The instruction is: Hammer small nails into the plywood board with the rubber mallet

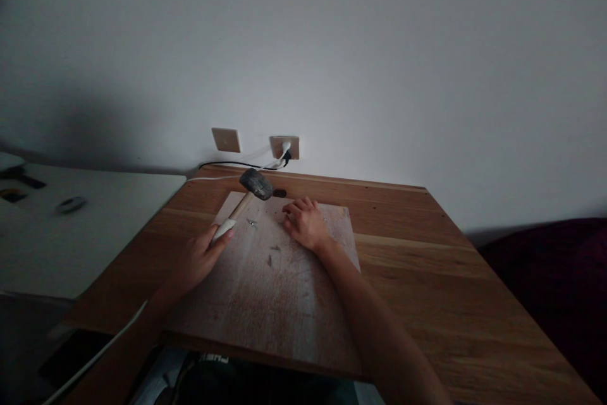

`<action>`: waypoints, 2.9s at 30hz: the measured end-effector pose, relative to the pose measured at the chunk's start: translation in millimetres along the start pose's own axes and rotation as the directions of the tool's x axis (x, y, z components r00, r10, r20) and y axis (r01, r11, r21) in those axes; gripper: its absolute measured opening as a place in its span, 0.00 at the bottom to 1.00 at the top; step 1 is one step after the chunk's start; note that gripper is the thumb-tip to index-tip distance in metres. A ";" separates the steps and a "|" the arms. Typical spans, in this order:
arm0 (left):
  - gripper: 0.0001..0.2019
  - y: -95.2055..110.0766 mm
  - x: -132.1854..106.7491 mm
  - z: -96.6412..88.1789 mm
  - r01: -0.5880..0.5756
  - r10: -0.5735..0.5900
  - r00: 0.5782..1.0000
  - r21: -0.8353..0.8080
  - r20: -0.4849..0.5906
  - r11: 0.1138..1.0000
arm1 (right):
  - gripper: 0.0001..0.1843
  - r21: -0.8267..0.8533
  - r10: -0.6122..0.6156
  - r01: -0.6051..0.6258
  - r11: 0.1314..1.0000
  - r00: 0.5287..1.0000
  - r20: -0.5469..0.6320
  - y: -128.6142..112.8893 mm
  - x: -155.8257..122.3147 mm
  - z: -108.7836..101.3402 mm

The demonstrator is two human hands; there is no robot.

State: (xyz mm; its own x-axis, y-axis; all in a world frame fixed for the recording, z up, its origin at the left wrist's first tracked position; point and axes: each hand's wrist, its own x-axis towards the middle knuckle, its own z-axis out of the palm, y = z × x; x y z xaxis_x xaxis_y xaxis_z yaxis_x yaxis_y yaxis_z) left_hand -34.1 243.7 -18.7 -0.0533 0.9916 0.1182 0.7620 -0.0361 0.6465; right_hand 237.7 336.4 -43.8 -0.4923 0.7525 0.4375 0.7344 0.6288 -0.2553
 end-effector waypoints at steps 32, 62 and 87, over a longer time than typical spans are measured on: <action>0.18 -2.1 0.1 0.8 -0.036 0.036 0.999 0.003 -0.004 0.999 | 0.18 0.221 0.037 -0.008 0.975 0.991 -0.131 12.4 -2.9 12.1; 0.16 0.9 -0.1 0.4 -0.041 0.040 0.999 0.030 0.017 0.999 | 0.07 0.141 0.035 -0.024 0.990 0.996 -0.076 10.7 3.4 14.7; 0.16 3.6 -1.4 -0.3 -0.038 0.037 0.999 0.046 0.033 0.998 | 0.15 0.141 0.089 -0.075 0.987 0.992 -0.091 8.9 3.2 14.9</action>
State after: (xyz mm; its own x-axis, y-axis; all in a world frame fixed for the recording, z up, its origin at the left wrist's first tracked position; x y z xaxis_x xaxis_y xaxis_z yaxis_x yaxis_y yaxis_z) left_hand -31.5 242.1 -16.3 -0.0035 0.9932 0.1167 0.7926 -0.0684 0.6060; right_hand 235.6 347.2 -57.5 -0.3802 0.7844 0.4900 0.6963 0.5915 -0.4066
